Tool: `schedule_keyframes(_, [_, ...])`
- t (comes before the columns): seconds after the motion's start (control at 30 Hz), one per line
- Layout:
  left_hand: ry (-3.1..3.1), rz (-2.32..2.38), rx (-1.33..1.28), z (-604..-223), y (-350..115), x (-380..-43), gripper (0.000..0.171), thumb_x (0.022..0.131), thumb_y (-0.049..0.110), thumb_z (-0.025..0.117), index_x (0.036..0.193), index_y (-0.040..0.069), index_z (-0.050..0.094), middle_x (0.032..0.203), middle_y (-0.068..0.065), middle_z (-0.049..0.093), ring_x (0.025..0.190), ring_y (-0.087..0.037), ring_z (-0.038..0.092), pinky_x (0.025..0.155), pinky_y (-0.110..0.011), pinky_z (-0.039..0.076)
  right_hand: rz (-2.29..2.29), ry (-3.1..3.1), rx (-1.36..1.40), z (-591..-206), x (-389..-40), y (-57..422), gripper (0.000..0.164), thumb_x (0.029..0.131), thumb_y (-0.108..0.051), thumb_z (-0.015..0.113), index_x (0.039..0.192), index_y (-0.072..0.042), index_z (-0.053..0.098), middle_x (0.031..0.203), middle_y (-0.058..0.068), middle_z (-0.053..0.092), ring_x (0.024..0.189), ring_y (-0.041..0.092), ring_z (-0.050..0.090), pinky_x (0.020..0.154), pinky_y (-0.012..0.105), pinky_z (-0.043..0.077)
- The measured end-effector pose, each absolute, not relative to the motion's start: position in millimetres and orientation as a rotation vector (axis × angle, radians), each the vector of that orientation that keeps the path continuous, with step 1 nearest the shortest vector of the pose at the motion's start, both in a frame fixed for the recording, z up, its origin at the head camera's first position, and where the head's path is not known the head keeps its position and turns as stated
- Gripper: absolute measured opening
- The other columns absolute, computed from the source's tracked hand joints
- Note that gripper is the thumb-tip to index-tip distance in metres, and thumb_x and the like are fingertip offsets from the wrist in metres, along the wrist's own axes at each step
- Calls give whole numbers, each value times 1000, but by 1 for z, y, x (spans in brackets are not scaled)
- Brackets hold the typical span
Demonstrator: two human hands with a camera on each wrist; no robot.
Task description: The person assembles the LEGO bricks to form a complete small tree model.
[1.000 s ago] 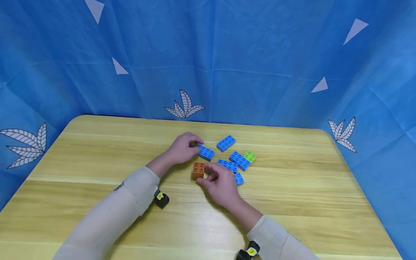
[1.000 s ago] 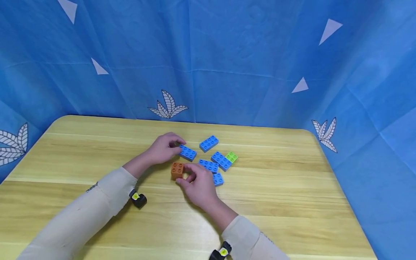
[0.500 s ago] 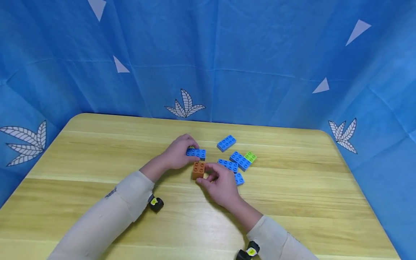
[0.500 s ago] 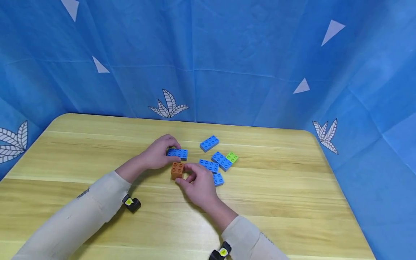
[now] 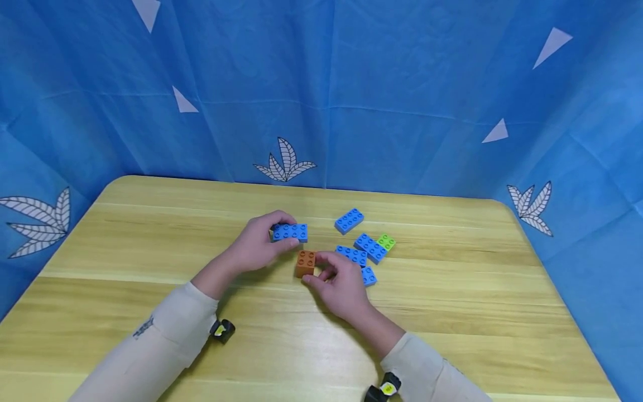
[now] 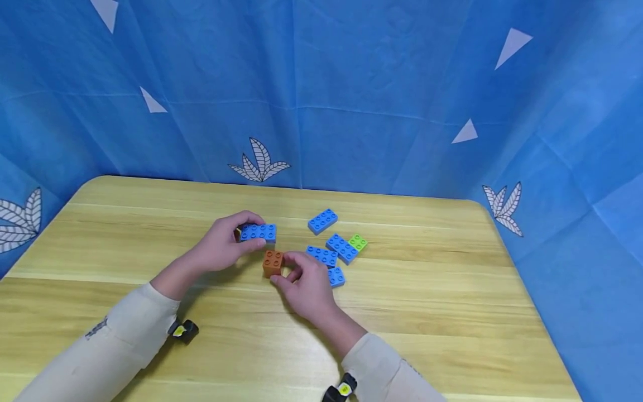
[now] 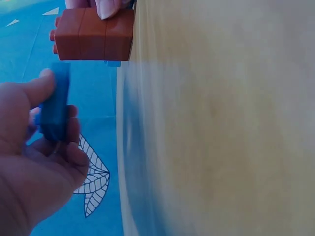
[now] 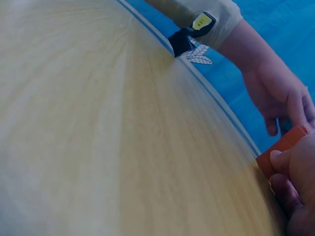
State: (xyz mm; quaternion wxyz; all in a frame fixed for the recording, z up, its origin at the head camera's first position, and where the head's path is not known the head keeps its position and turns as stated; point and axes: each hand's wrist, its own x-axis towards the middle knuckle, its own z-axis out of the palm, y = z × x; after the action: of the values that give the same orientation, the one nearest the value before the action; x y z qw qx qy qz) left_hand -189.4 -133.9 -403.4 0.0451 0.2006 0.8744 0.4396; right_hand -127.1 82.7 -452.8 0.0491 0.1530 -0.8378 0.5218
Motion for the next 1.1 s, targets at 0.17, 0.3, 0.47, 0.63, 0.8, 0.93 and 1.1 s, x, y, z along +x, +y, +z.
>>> schedule_keyframes(0.17, [2590,1544,613,-401,-136,-179,27,96,20,70,122,14,64,115,-6,63,91,-25,56,75,-40,48,1566,-2544,487,-452,-128,83,34,82,-11,84,114,-10,72,101,-2,70,68,9,61,60,29,54])
schedule_keyframes(0.3, [2516,1608,616,-400,-136,-174,26,95,16,71,120,14,65,112,-6,63,90,-26,56,76,-39,49,1552,-2531,493,-451,-128,84,34,83,-11,84,114,-9,71,101,0,70,68,9,61,60,28,53])
schedule_keyframes(0.47, [2443,1643,635,-401,-135,-169,25,93,14,73,117,13,66,111,-7,63,88,-27,57,76,-37,50,1549,-2505,481,-452,-128,85,35,84,-10,83,116,-7,70,102,1,70,70,10,61,61,28,54])
schedule_keyframes(0.63, [2399,1654,650,-402,-134,-167,25,92,15,75,116,11,66,110,-8,63,85,-27,59,73,-38,52,1522,-2506,464,-453,-129,85,35,85,-11,82,117,-7,70,103,1,69,70,10,61,61,28,54])
schedule_keyframes(0.8, [2377,1648,615,-403,-133,-165,27,91,18,77,115,11,67,113,-8,63,84,-28,62,74,-40,53,1523,-2518,444,-454,-129,83,33,85,-11,82,116,-8,70,104,1,70,68,9,61,61,28,54])
schedule_keyframes(0.93, [2374,1653,592,-401,-133,-164,27,90,18,77,115,10,68,113,-9,63,83,-28,62,74,-39,53,1529,-2525,426,-454,-130,82,34,85,-11,82,116,-9,71,104,-1,70,68,9,60,61,28,53])
schedule_keyframes(1.1, [2398,1655,574,-401,-131,-163,26,90,16,77,113,10,68,108,-10,64,78,-27,61,69,-36,52,1529,-2534,419,-454,-129,81,33,85,-12,82,117,-10,71,105,-2,70,68,8,60,61,28,54])
